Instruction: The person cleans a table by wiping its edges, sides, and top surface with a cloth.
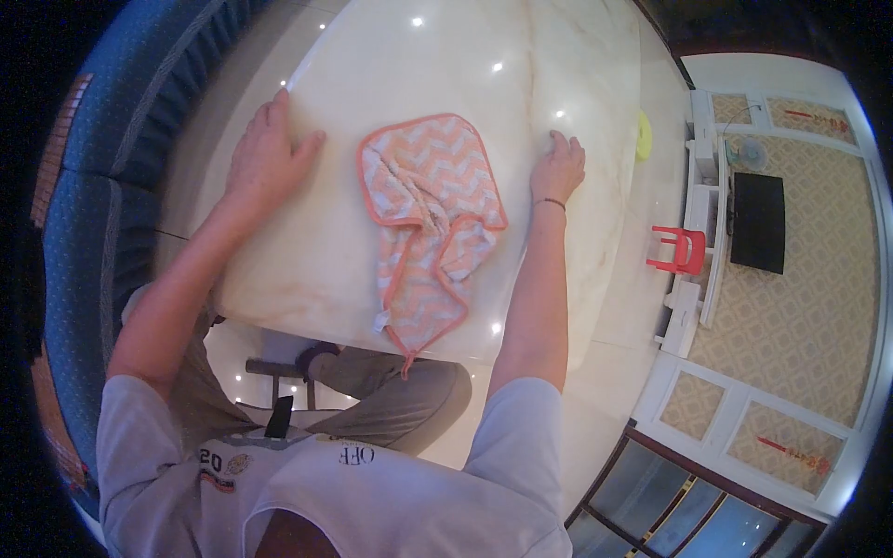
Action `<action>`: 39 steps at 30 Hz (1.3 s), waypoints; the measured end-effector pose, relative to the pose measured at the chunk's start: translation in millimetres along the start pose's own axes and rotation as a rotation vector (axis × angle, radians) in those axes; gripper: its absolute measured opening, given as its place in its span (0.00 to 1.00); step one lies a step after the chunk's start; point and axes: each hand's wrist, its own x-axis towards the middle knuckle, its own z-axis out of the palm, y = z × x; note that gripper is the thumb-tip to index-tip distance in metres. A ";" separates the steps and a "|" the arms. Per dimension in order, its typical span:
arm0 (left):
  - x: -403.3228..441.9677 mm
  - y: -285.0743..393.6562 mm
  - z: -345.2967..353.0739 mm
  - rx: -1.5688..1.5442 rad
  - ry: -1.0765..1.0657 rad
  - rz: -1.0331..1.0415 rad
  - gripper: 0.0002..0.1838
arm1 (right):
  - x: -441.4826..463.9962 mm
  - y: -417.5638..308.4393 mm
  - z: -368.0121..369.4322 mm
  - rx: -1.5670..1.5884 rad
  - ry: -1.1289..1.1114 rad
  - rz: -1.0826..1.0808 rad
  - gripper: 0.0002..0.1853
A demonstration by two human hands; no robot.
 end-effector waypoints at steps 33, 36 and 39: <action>0.5 -3.3 4.7 0.003 0.043 0.039 0.39 | -2.0 -3.3 -2.0 0.027 0.092 -0.085 0.16; 1.8 -4.3 3.4 0.000 0.040 0.037 0.39 | 0.9 -7.2 -5.0 0.083 0.015 -0.068 0.17; 1.8 -3.5 3.3 0.011 0.025 0.033 0.39 | -1.9 -6.2 -4.6 0.026 0.048 -0.062 0.18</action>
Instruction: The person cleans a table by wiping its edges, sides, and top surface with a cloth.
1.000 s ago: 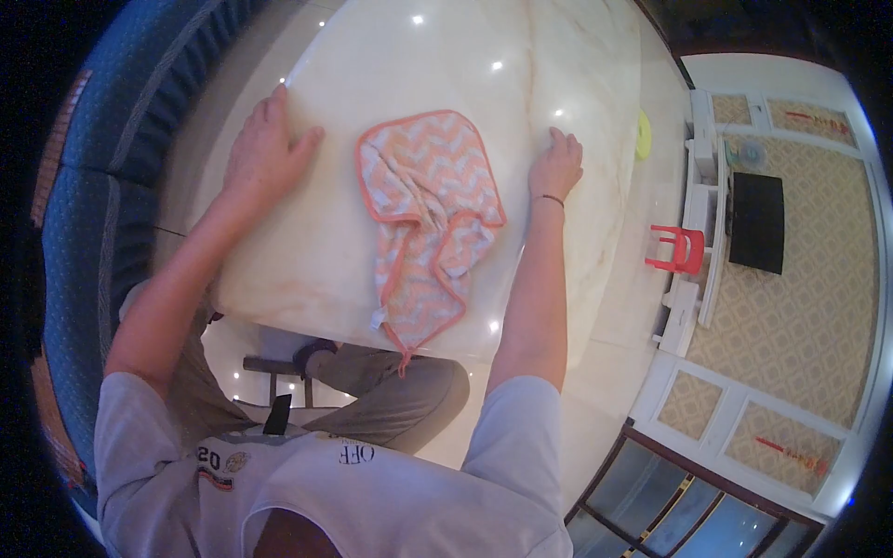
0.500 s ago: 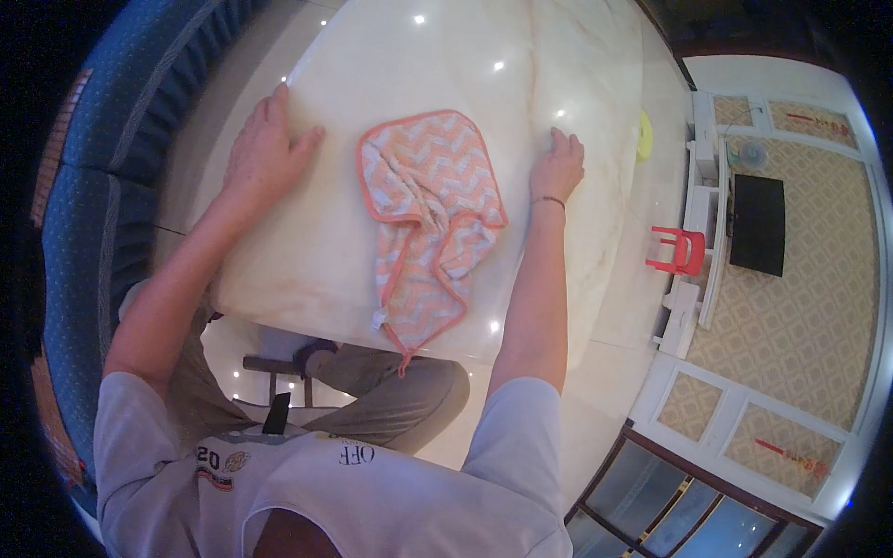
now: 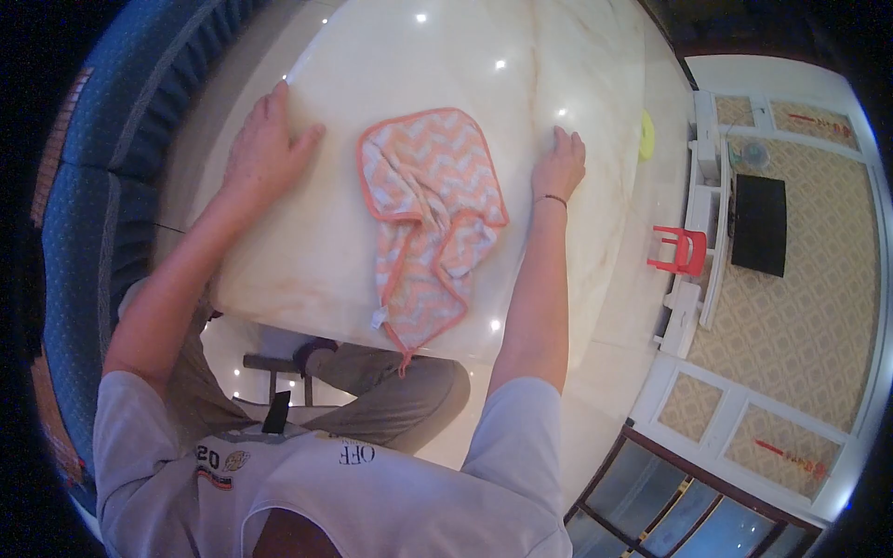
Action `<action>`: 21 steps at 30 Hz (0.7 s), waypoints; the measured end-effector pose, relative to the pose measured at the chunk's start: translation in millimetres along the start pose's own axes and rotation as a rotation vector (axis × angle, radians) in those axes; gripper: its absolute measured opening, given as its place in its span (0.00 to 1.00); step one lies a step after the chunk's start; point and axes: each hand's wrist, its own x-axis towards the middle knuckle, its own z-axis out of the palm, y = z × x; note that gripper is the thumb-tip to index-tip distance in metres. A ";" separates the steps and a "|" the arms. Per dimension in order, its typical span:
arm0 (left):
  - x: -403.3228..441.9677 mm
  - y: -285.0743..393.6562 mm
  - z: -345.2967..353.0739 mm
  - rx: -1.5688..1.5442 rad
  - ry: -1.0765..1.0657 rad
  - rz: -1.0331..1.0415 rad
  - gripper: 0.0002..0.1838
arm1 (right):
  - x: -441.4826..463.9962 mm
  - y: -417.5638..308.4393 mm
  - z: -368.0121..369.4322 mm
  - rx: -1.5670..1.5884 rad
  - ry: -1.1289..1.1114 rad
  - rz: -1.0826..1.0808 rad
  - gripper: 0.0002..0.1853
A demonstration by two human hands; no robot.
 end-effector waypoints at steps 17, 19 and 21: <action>0.5 4.3 -2.8 0.003 -0.006 -0.040 0.40 | -12.3 -17.7 -22.6 0.270 0.201 0.379 0.07; 0.7 6.3 -7.5 -0.014 -0.089 -0.095 0.41 | -29.5 -21.0 -38.1 0.298 0.219 0.325 0.05; 0.0 5.0 -4.9 -0.012 -0.059 -0.073 0.40 | -50.7 -30.3 -56.2 0.323 0.236 0.270 0.05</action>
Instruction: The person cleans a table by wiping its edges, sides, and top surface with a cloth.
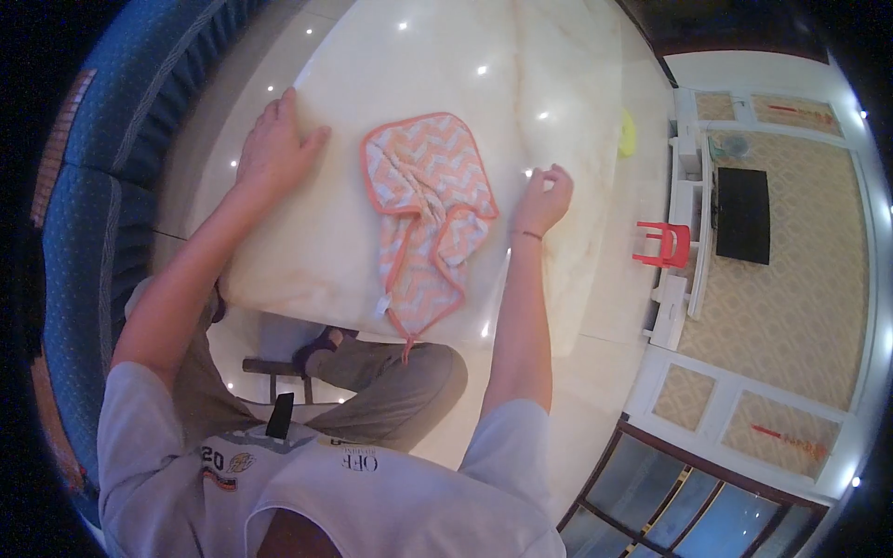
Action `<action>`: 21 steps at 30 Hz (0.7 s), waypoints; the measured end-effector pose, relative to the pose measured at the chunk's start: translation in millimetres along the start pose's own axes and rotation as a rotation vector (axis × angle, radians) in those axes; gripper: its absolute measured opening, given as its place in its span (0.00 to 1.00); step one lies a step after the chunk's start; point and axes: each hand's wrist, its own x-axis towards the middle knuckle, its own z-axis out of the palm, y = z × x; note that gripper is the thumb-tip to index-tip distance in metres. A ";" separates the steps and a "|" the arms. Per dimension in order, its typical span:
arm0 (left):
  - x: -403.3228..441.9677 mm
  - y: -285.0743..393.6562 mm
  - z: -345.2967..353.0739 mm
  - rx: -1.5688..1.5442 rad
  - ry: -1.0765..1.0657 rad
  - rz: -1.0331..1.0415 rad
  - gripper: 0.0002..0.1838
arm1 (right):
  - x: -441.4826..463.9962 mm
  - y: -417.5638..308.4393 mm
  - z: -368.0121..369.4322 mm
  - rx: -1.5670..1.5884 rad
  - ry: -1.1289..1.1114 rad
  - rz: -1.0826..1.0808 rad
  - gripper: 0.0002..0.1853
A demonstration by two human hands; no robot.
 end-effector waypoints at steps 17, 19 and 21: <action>1.4 0.0 3.5 -0.010 0.013 0.014 0.39 | -72.4 -97.0 -2.7 -0.208 -0.473 -0.446 0.26; -0.2 -1.6 4.4 -0.017 0.039 0.046 0.40 | -47.8 -78.0 18.5 -0.188 -0.457 -0.433 0.26; -1.1 2.1 -1.4 -0.012 0.012 0.026 0.40 | -21.9 -58.7 35.9 -0.171 -0.446 -0.417 0.26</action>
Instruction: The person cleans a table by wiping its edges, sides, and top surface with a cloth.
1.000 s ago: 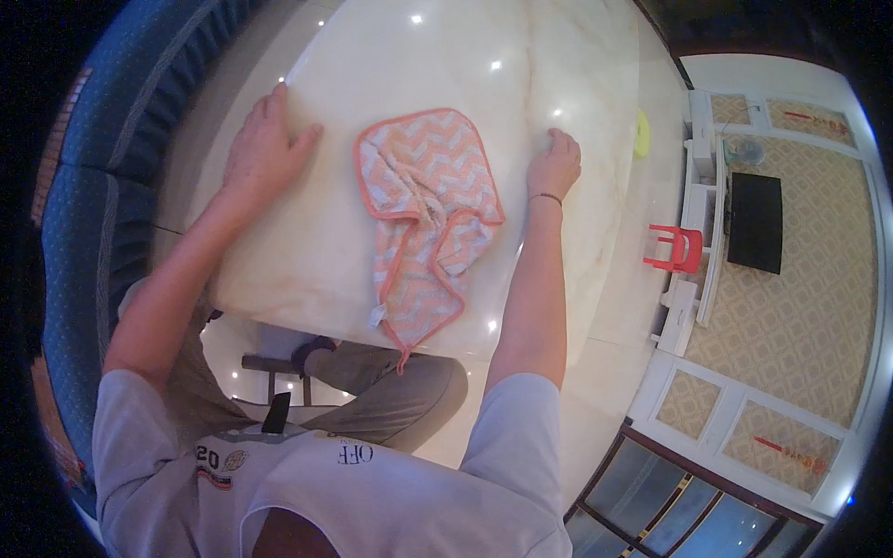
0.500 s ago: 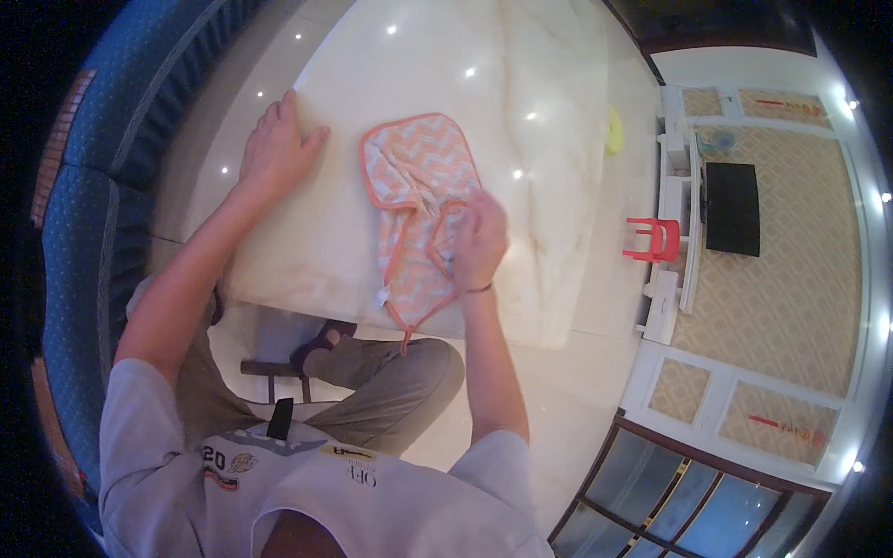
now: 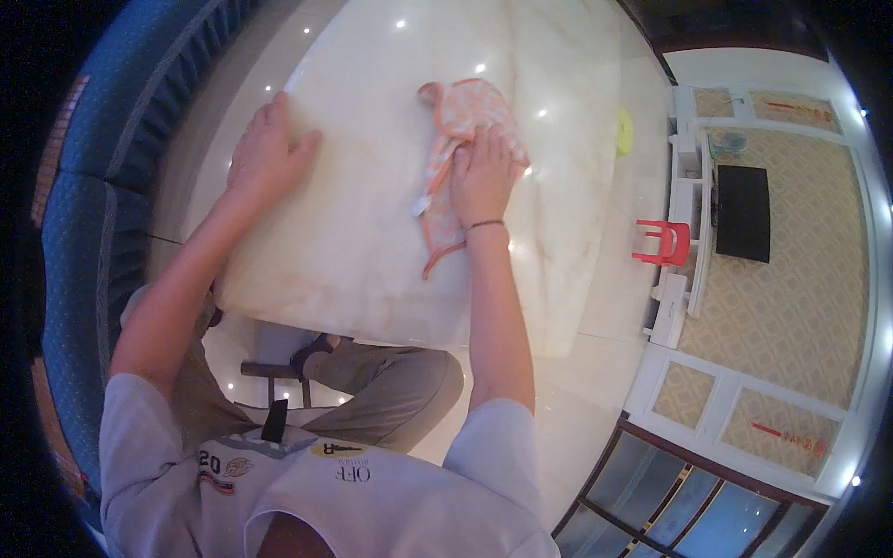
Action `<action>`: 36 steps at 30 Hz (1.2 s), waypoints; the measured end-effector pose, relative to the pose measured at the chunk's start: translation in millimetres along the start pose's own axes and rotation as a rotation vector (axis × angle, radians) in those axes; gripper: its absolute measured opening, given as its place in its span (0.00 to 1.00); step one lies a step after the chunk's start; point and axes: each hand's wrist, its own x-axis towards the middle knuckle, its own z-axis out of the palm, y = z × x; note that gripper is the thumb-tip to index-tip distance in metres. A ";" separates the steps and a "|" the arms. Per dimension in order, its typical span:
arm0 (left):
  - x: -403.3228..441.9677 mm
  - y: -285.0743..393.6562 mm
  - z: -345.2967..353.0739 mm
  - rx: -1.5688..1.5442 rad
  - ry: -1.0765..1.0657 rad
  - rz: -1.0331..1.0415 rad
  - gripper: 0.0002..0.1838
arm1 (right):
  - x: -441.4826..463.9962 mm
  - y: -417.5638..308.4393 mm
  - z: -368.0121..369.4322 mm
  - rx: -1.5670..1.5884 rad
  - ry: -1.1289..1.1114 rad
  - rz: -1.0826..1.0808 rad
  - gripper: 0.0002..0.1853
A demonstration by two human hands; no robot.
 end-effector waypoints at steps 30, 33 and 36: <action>1.3 0.3 -2.0 -0.050 -0.023 -0.022 0.39 | -58.5 -16.2 -14.4 -0.223 -0.058 0.200 0.29; 3.8 2.8 -6.2 -0.067 -0.056 -0.040 0.39 | -82.7 -60.2 -27.3 -0.182 -0.099 0.178 0.29; 6.0 4.2 -9.1 -0.063 -0.085 -0.051 0.40 | -97.8 -94.5 -41.5 -0.132 -0.150 0.127 0.30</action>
